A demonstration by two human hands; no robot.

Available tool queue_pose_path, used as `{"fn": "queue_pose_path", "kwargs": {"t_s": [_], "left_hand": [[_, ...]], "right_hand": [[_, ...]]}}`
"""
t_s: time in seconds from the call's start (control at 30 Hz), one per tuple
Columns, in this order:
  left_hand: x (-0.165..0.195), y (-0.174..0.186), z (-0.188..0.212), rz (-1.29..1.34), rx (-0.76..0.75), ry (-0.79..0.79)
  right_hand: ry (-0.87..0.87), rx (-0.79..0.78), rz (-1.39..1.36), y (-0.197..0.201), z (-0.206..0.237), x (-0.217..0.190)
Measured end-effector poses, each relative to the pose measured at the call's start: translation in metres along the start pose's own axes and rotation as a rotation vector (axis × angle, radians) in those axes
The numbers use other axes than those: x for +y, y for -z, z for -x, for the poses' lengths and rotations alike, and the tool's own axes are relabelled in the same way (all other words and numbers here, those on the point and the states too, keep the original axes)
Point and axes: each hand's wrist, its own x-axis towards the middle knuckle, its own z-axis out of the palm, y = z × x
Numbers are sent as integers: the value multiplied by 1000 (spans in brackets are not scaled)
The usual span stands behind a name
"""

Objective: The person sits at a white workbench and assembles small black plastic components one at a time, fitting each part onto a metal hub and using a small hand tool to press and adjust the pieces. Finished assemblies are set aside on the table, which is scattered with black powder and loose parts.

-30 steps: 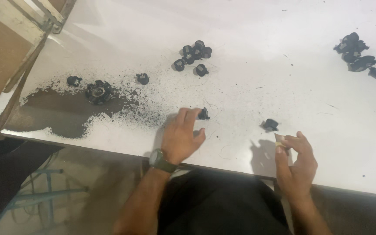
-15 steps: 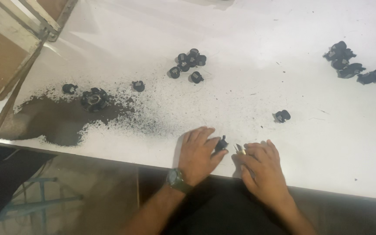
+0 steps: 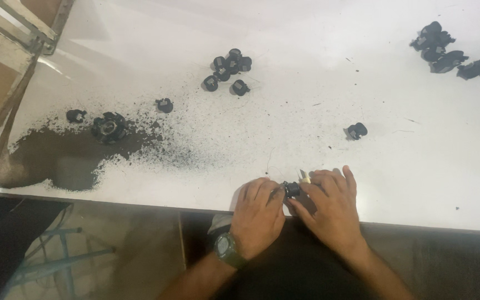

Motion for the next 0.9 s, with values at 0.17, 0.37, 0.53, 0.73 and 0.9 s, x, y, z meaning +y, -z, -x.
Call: {"fn": "queue_pose_path", "kwargs": {"t_s": [0.17,0.37,0.53,0.73,0.9], "left_hand": [[-3,0,8,28,-112,15],[-5,4,5,4,130,-138],[-8,-3,-4,-76,138,-198],[-16,-6,8,-1,165,-179],[-18,-9,6,16,176,-89]], "right_hand": [[-11,-20,7,-1,1,4],[3,2,-8,2,3,3],[-22,-5,10,2,5,1],[-38,33,-9,-2,9,-1],[-6,92,-93,5,6,6]]}}
